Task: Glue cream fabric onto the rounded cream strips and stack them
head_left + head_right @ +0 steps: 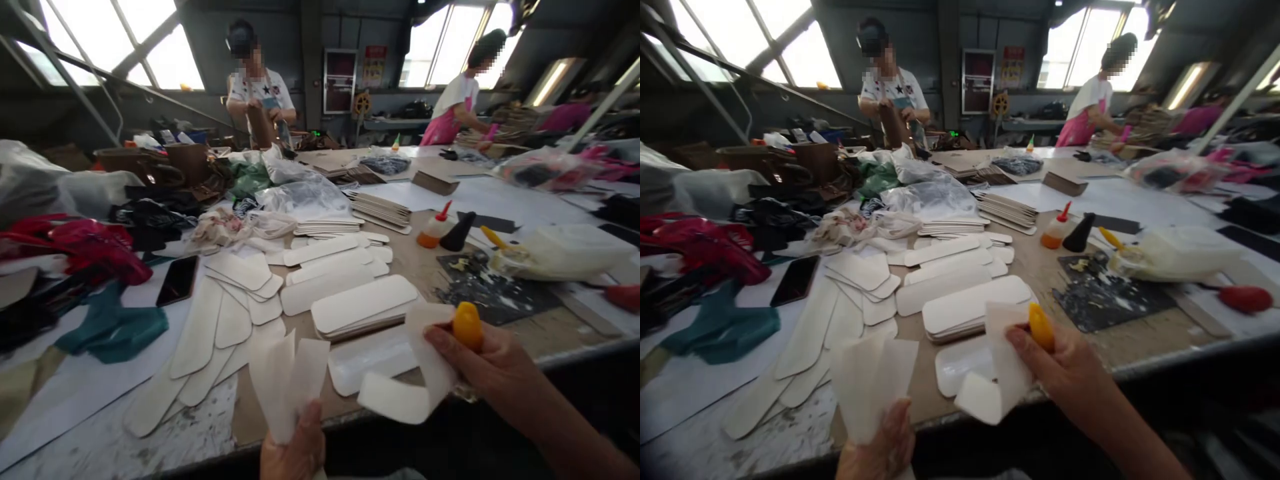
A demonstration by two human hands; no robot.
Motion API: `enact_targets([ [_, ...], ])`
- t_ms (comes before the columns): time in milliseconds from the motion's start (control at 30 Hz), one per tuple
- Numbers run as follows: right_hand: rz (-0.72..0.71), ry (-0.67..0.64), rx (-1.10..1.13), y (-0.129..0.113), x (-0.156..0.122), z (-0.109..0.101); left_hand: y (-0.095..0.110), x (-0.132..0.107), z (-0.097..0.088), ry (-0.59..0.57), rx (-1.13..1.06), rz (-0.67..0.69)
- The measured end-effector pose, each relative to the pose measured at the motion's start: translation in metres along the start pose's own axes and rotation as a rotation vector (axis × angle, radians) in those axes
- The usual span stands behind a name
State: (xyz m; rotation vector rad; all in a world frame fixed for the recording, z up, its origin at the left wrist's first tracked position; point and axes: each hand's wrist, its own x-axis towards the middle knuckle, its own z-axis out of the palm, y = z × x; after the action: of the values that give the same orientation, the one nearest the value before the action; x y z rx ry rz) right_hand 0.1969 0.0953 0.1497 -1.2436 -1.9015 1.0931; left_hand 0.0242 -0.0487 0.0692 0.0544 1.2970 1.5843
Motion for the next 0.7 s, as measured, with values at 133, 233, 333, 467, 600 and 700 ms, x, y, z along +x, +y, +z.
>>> enact_targets([
  [133, -0.052, -0.173, 0.026, 0.003, -0.013, 0.011, -0.003, -0.011, 0.030, -0.074, -0.107, 0.084],
  [233, -0.054, -0.289, 0.046, 0.007, -0.019, 0.024, -0.003, -0.020, 0.054, -0.171, -0.166, 0.052],
  [333, -0.019, -0.360, 0.085, 0.014, -0.024, 0.032, -0.001, -0.024, 0.069, -0.118, -0.174, -0.026],
  [467, 0.130, -0.474, 0.293, 0.023, -0.031, 0.036, -0.011, -0.021, 0.066, 0.027, -0.078, -0.034],
  [600, 0.235, -0.504, 0.385, 0.040, -0.041, 0.037, -0.031, -0.015, 0.046, 0.136, -0.009, 0.042],
  [700, 0.279, -0.469, 0.324, 0.058, -0.047, 0.033, -0.034, -0.015, 0.031, 0.163, -0.018, -0.005],
])
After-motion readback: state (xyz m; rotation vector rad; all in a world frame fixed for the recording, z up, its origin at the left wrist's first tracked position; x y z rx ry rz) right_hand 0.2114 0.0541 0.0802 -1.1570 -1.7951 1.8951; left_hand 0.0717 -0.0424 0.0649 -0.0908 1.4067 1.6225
